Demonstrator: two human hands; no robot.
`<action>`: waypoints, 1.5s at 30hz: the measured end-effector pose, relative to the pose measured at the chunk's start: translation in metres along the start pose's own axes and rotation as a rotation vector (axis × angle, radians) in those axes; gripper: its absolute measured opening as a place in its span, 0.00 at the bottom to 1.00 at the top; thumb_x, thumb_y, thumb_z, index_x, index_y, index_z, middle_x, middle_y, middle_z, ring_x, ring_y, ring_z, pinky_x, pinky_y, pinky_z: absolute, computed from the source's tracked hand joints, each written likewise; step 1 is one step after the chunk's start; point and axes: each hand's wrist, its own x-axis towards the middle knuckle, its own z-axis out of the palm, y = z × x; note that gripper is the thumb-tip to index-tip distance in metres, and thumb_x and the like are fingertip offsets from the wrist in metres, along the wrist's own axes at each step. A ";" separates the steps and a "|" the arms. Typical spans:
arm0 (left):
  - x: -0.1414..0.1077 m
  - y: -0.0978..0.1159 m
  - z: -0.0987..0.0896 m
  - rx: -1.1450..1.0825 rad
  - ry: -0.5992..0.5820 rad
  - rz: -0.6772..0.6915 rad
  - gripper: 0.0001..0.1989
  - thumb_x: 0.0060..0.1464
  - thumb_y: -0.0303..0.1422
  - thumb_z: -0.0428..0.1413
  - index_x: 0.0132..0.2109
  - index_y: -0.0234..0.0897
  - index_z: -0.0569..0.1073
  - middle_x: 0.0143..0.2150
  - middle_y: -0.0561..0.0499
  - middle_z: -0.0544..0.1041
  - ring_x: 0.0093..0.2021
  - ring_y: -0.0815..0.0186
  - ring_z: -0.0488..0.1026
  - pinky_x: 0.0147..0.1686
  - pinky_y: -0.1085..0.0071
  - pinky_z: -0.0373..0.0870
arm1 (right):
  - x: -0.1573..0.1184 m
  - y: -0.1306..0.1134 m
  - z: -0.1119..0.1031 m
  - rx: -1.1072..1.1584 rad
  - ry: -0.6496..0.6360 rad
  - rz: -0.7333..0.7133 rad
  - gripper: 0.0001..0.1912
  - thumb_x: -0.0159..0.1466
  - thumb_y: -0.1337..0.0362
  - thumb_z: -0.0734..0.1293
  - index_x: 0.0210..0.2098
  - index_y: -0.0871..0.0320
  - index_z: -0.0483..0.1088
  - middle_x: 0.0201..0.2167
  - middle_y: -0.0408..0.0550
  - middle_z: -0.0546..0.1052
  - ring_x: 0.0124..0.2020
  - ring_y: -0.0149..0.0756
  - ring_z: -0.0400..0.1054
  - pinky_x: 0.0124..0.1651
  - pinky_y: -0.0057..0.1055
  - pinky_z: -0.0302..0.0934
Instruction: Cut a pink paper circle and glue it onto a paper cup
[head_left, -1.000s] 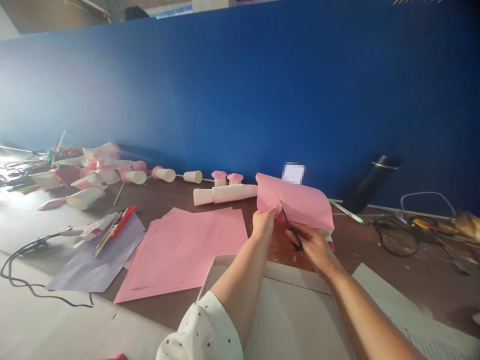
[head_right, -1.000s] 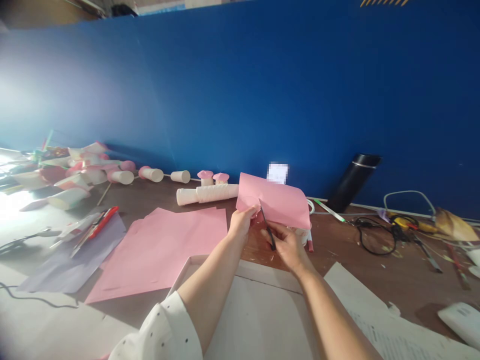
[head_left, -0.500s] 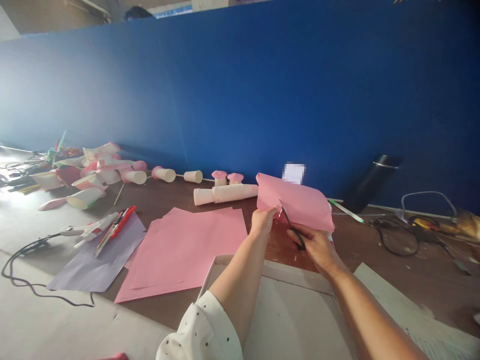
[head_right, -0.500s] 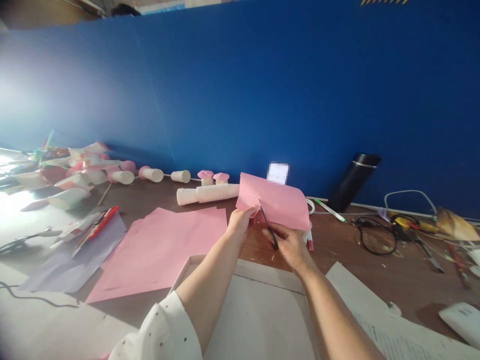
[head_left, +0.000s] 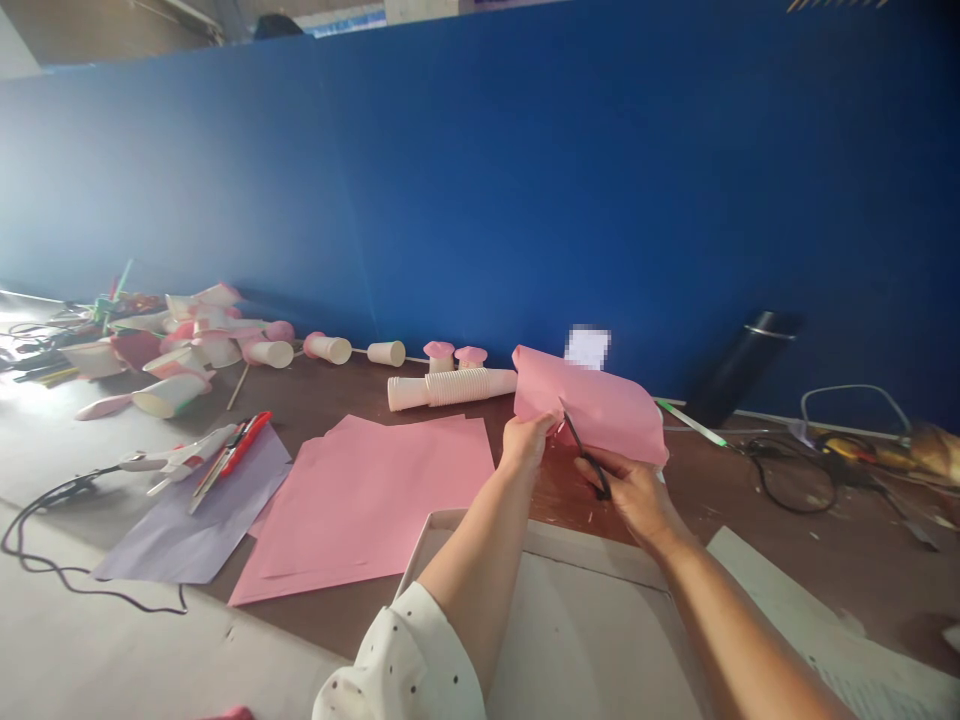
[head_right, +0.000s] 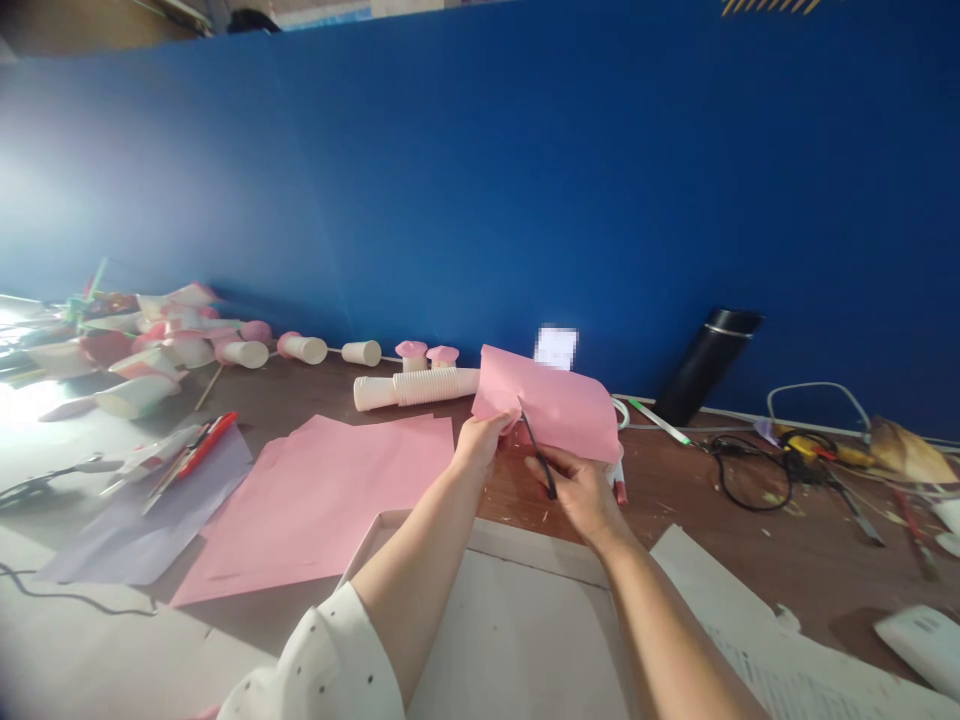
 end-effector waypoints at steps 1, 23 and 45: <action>0.001 -0.001 0.000 0.005 0.000 0.005 0.12 0.39 0.32 0.62 0.19 0.35 0.67 0.15 0.55 0.63 0.18 0.73 0.57 0.19 0.73 0.52 | 0.000 -0.001 0.000 0.000 -0.005 -0.005 0.20 0.57 0.51 0.70 0.43 0.57 0.78 0.21 0.40 0.68 0.24 0.30 0.59 0.27 0.27 0.53; 0.005 -0.003 -0.005 0.025 -0.007 0.000 0.09 0.39 0.34 0.64 0.24 0.33 0.73 0.18 0.53 0.68 0.18 0.72 0.60 0.20 0.73 0.56 | 0.000 0.001 -0.002 -0.019 0.042 0.026 0.24 0.53 0.48 0.71 0.43 0.56 0.79 0.20 0.43 0.72 0.22 0.32 0.62 0.23 0.27 0.52; 0.002 -0.003 -0.002 -0.098 -0.025 0.033 0.11 0.37 0.34 0.65 0.28 0.31 0.77 0.20 0.52 0.71 0.20 0.72 0.63 0.21 0.74 0.59 | 0.003 0.010 -0.004 0.047 -0.036 0.029 0.23 0.56 0.50 0.71 0.47 0.54 0.77 0.24 0.40 0.70 0.25 0.29 0.61 0.28 0.26 0.54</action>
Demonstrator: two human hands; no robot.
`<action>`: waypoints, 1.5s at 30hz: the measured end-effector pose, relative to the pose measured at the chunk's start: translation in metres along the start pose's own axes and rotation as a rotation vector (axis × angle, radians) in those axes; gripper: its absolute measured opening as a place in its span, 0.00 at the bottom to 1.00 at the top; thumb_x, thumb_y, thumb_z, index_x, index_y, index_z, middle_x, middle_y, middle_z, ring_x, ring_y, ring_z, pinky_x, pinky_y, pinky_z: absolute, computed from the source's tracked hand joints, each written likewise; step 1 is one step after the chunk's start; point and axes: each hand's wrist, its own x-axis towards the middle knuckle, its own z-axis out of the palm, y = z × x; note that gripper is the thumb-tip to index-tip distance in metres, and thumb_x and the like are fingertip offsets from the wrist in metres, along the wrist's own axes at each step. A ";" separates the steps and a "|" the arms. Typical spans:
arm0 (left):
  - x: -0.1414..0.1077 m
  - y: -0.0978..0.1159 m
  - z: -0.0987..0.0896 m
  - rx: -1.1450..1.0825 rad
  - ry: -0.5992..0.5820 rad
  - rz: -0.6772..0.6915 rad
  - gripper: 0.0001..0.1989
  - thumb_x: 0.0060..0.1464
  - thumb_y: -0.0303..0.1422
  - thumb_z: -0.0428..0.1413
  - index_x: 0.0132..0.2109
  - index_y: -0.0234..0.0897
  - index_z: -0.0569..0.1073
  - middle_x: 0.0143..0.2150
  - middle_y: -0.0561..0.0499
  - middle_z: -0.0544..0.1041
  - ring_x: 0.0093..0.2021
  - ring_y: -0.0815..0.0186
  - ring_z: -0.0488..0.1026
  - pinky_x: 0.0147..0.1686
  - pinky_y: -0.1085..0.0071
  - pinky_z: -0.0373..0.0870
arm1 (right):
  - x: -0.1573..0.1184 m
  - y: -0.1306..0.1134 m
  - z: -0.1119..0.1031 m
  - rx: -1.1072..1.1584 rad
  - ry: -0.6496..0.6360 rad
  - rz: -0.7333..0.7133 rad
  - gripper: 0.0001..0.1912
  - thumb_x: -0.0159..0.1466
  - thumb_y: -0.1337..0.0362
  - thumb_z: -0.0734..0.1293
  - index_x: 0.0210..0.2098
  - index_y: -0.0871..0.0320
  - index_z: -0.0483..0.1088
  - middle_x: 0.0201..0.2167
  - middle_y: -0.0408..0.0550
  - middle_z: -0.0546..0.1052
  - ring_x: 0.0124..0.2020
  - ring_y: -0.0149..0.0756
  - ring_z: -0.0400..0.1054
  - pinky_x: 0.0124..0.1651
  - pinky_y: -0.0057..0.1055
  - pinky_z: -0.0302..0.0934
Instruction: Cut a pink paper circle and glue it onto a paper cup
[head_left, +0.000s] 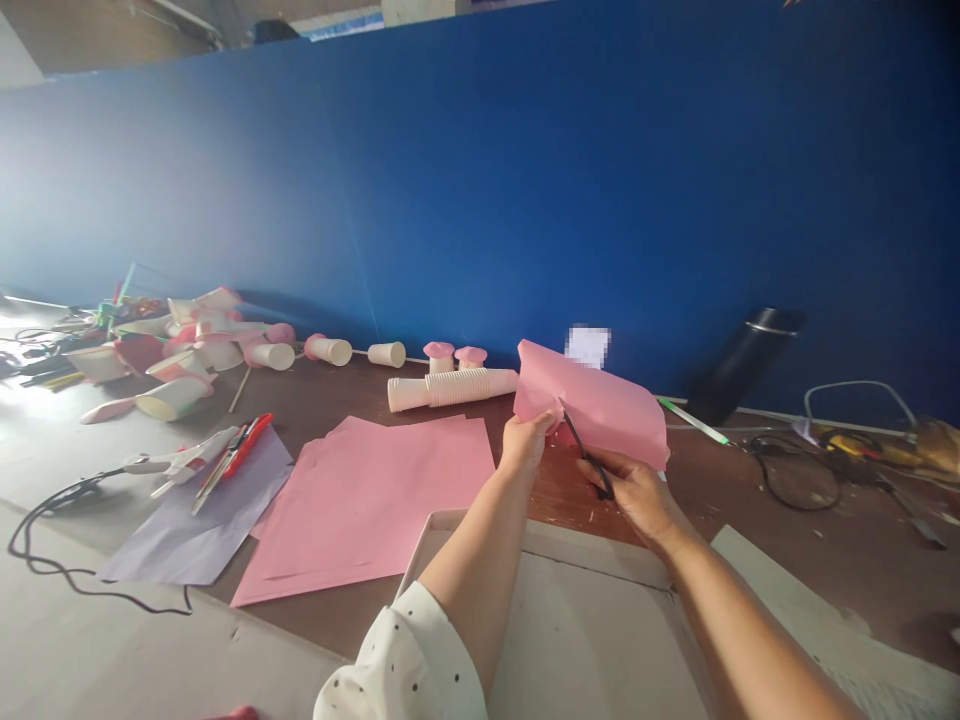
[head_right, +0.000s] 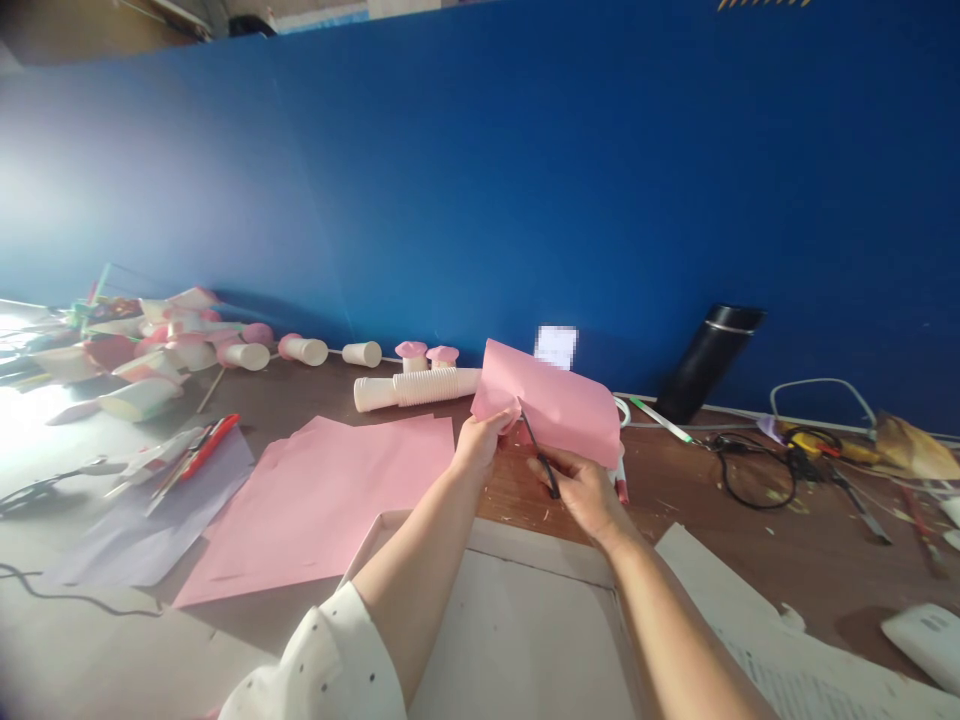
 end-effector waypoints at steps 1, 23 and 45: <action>0.000 0.000 0.000 0.004 -0.001 0.003 0.11 0.37 0.34 0.65 0.28 0.31 0.77 0.21 0.51 0.72 0.21 0.71 0.64 0.22 0.74 0.60 | 0.000 0.000 0.000 -0.011 0.005 0.000 0.23 0.56 0.50 0.70 0.47 0.54 0.77 0.24 0.40 0.71 0.25 0.30 0.61 0.28 0.26 0.54; 0.001 -0.001 0.002 -0.031 0.036 -0.038 0.08 0.34 0.29 0.63 0.26 0.31 0.75 0.21 0.52 0.70 0.20 0.72 0.64 0.20 0.76 0.58 | 0.002 0.004 0.001 0.038 -0.041 -0.030 0.29 0.56 0.52 0.71 0.55 0.54 0.71 0.23 0.39 0.70 0.24 0.29 0.62 0.27 0.26 0.56; -0.001 -0.001 0.002 0.044 0.017 -0.024 0.11 0.37 0.32 0.65 0.30 0.30 0.77 0.25 0.50 0.74 0.23 0.71 0.67 0.23 0.75 0.63 | 0.000 -0.006 0.000 -0.010 0.020 0.046 0.24 0.57 0.54 0.70 0.51 0.54 0.75 0.25 0.40 0.73 0.27 0.31 0.64 0.31 0.26 0.55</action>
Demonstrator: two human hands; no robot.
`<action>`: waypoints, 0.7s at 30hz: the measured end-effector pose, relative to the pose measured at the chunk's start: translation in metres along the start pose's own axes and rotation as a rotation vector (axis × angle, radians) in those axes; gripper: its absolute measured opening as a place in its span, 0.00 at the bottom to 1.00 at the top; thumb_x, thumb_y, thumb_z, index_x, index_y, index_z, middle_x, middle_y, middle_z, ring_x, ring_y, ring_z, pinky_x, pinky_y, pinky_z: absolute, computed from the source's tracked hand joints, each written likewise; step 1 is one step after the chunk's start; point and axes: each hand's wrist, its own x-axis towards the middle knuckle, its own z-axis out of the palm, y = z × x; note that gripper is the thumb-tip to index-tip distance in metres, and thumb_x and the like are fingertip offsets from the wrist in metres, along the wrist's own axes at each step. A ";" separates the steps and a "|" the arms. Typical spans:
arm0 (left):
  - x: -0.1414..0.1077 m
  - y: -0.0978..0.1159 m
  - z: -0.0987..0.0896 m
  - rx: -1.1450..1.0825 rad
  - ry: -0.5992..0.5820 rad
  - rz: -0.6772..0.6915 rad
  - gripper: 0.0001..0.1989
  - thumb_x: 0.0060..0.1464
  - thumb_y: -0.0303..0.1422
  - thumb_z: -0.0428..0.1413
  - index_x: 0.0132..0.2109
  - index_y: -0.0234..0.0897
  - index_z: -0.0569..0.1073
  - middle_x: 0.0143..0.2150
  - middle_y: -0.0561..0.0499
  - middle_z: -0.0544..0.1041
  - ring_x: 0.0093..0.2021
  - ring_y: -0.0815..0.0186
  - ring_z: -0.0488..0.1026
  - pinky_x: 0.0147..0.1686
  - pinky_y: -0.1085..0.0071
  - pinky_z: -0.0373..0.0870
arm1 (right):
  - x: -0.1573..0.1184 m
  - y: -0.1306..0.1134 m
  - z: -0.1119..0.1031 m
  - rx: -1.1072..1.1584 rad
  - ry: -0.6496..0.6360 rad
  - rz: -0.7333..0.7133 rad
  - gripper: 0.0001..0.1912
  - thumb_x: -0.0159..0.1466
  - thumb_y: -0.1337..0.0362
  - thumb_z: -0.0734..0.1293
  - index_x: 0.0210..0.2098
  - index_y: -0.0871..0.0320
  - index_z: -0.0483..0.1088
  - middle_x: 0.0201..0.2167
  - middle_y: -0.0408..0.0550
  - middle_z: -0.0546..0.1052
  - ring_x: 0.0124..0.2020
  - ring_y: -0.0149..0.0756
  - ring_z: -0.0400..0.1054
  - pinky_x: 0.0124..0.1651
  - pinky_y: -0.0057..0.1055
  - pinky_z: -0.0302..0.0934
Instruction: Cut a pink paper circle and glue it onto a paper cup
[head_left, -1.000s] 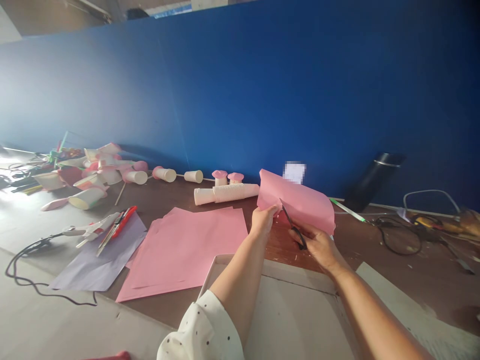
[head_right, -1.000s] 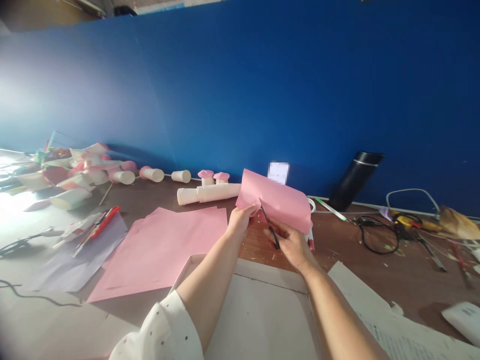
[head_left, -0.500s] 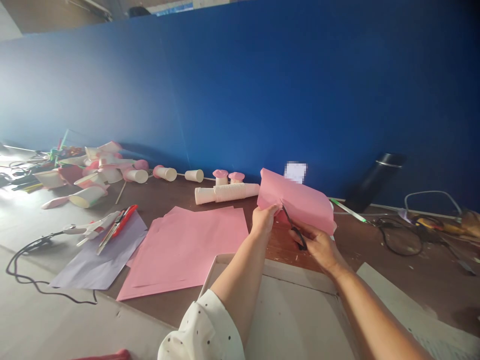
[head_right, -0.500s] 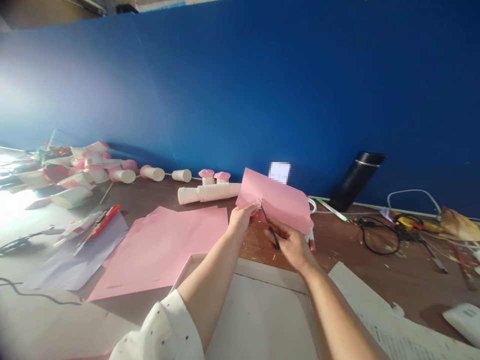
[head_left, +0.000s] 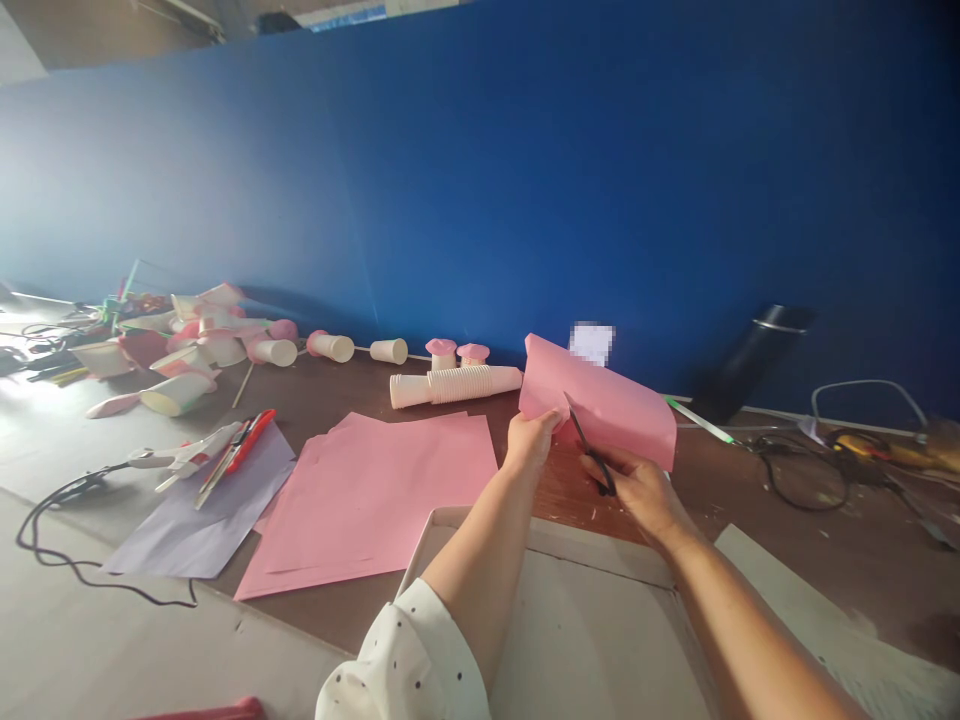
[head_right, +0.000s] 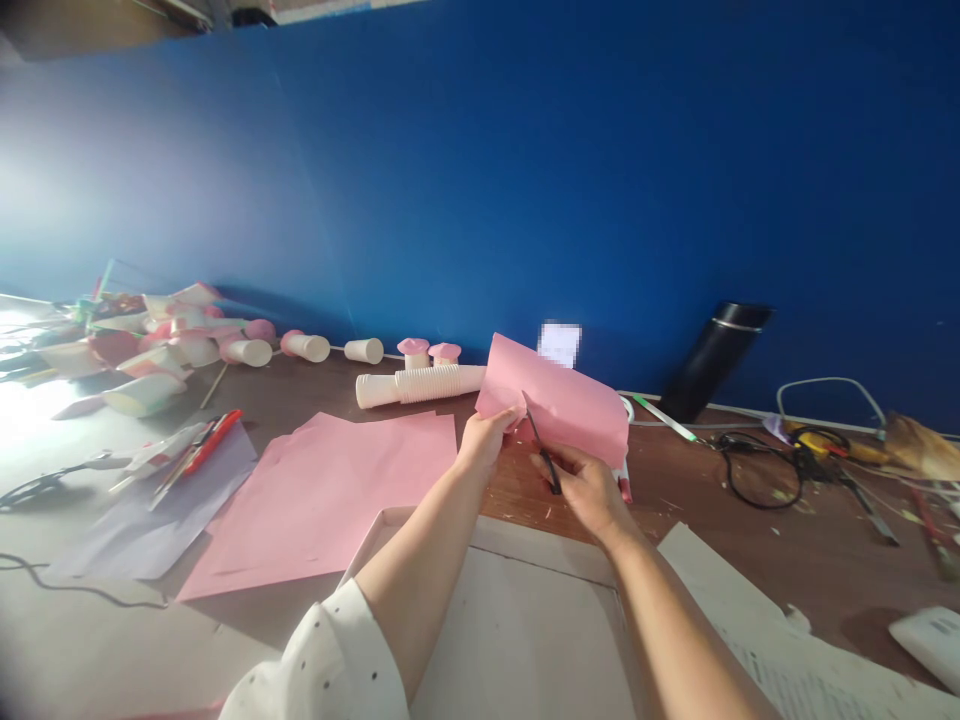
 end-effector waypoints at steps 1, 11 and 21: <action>0.001 -0.001 0.000 0.000 -0.003 -0.001 0.11 0.37 0.32 0.65 0.30 0.30 0.77 0.25 0.50 0.74 0.23 0.70 0.67 0.23 0.74 0.63 | 0.000 0.000 0.000 -0.018 0.011 0.004 0.23 0.57 0.54 0.70 0.50 0.54 0.75 0.25 0.40 0.73 0.27 0.31 0.64 0.31 0.26 0.55; 0.005 -0.005 -0.001 0.014 -0.018 0.037 0.12 0.37 0.35 0.66 0.28 0.31 0.76 0.22 0.52 0.71 0.21 0.73 0.64 0.21 0.75 0.59 | -0.005 -0.011 0.000 -0.160 0.068 -0.004 0.27 0.56 0.45 0.68 0.47 0.57 0.77 0.21 0.40 0.72 0.25 0.31 0.60 0.28 0.27 0.49; 0.001 0.000 -0.002 0.026 -0.025 0.027 0.11 0.38 0.34 0.65 0.29 0.31 0.77 0.23 0.50 0.74 0.22 0.70 0.66 0.23 0.74 0.62 | -0.003 -0.005 0.000 -0.102 0.056 -0.010 0.28 0.56 0.46 0.68 0.49 0.58 0.77 0.21 0.40 0.70 0.24 0.30 0.59 0.27 0.26 0.50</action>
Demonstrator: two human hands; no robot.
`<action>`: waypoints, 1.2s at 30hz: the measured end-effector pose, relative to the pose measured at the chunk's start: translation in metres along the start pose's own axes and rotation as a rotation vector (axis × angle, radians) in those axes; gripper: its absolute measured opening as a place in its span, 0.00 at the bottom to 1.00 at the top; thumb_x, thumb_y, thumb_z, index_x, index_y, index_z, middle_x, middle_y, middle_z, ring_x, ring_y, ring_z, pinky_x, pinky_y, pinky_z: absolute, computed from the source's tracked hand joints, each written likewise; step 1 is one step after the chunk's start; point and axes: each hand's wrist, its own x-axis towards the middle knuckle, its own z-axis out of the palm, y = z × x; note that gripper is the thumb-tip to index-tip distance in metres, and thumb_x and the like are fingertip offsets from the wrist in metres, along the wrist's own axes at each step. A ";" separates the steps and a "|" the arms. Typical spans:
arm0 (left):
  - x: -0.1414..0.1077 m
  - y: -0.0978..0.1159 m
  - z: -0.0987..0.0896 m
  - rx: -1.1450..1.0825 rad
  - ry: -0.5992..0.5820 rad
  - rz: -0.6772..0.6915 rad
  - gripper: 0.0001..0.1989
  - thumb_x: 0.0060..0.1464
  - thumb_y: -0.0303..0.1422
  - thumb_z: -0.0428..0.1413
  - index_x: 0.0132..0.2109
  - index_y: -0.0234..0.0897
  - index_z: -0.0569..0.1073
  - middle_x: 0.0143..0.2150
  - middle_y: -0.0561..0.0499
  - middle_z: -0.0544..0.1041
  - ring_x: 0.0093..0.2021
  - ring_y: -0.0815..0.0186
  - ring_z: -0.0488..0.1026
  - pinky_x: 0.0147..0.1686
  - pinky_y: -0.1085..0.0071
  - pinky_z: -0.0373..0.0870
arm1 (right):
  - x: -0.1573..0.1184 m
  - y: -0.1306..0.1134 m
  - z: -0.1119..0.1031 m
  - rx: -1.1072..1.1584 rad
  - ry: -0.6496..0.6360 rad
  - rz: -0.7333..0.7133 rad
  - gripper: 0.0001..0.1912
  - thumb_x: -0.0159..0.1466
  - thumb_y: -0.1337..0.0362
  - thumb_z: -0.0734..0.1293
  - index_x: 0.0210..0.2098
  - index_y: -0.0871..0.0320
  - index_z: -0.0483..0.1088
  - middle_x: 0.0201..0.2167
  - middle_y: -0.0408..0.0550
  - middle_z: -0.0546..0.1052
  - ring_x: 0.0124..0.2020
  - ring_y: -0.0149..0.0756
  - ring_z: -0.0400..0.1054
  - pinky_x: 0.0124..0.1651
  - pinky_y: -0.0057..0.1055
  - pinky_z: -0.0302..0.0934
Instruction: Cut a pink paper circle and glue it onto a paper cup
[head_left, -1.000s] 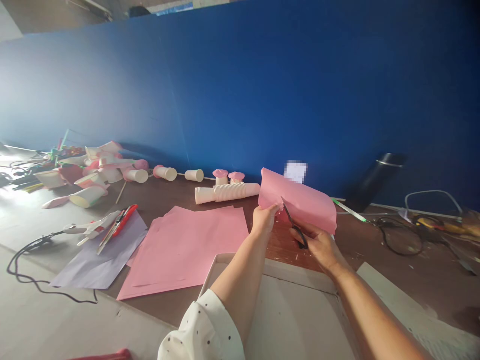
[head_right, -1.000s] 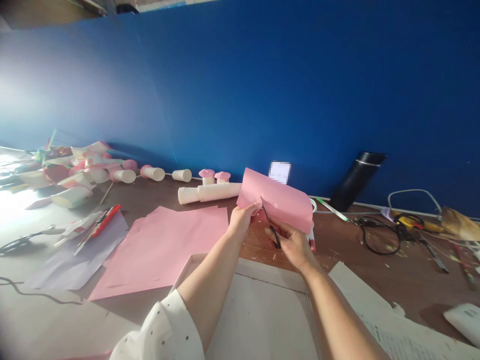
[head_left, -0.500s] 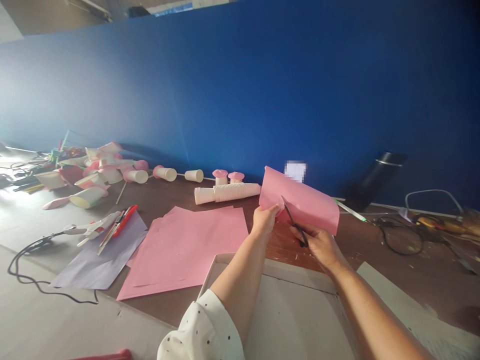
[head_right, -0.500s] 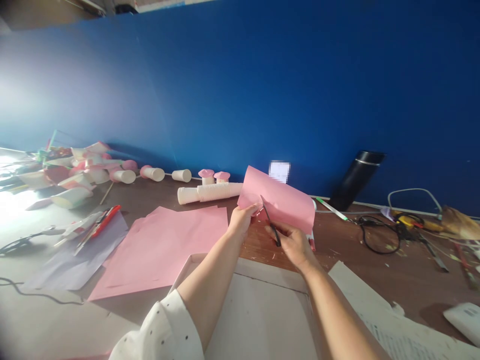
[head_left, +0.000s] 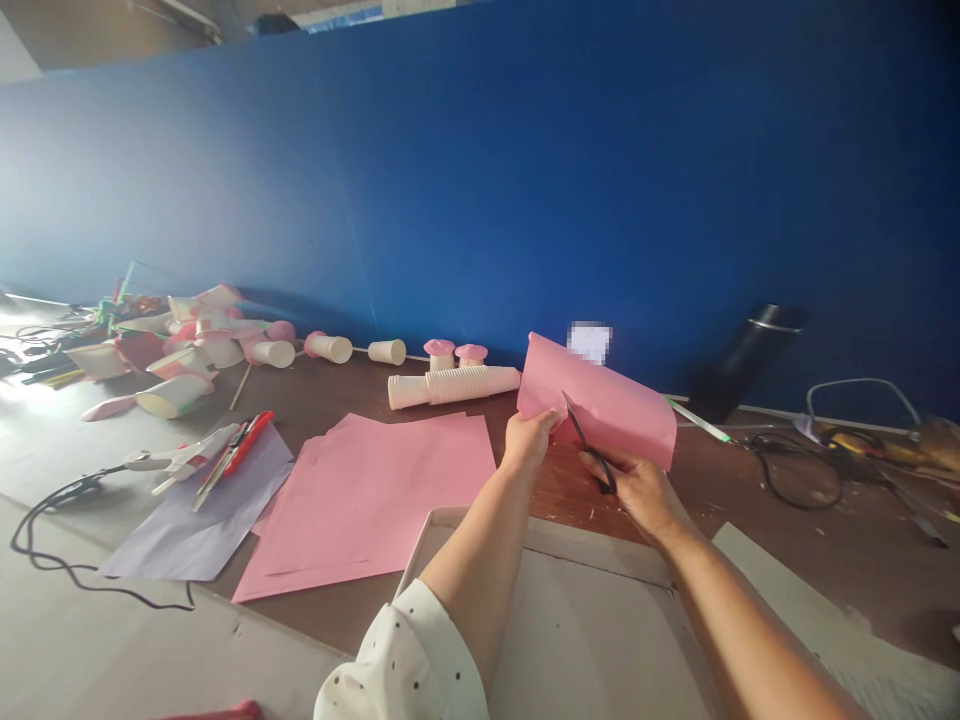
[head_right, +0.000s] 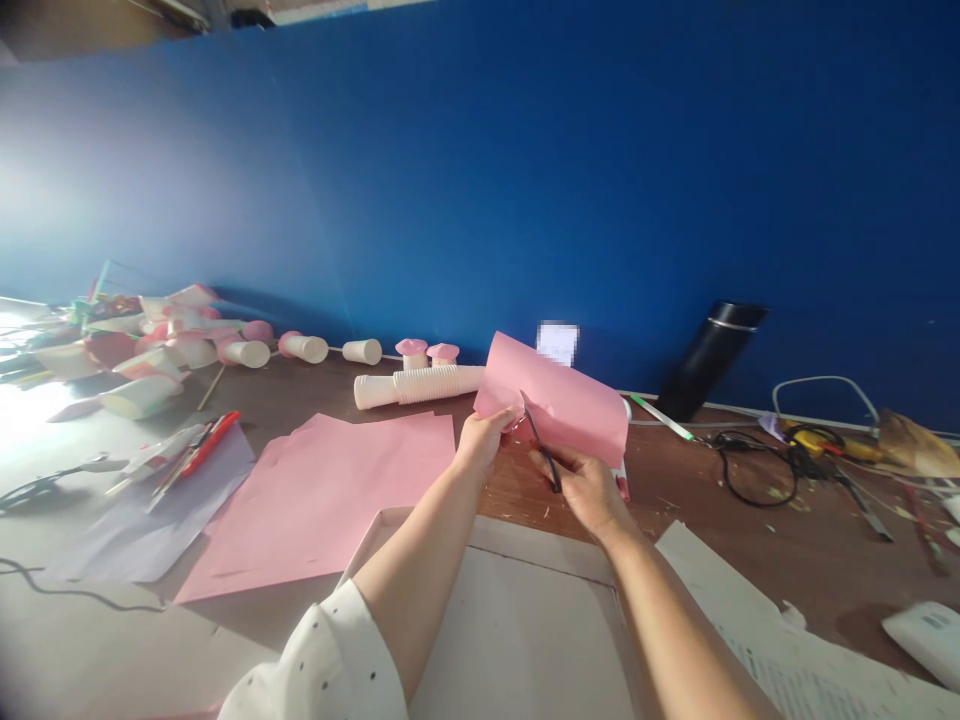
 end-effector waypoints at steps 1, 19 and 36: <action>-0.001 0.001 0.000 -0.010 0.000 -0.004 0.11 0.38 0.34 0.65 0.30 0.31 0.77 0.24 0.50 0.74 0.22 0.70 0.67 0.23 0.74 0.63 | 0.000 0.000 0.000 -0.003 -0.002 -0.006 0.28 0.56 0.46 0.68 0.49 0.58 0.77 0.21 0.41 0.70 0.25 0.31 0.60 0.27 0.26 0.50; -0.004 0.006 0.001 -0.035 0.005 -0.017 0.10 0.37 0.33 0.66 0.27 0.32 0.76 0.22 0.52 0.72 0.21 0.71 0.65 0.23 0.74 0.62 | -0.003 -0.006 -0.001 -0.054 0.093 0.002 0.25 0.53 0.47 0.70 0.45 0.55 0.79 0.18 0.41 0.73 0.22 0.32 0.62 0.23 0.26 0.49; -0.003 0.004 0.002 -0.058 0.014 -0.017 0.09 0.36 0.31 0.66 0.27 0.31 0.76 0.22 0.52 0.72 0.21 0.72 0.65 0.23 0.75 0.60 | -0.005 -0.007 0.002 -0.030 0.086 0.002 0.25 0.54 0.46 0.69 0.44 0.55 0.80 0.16 0.42 0.73 0.18 0.31 0.59 0.21 0.28 0.44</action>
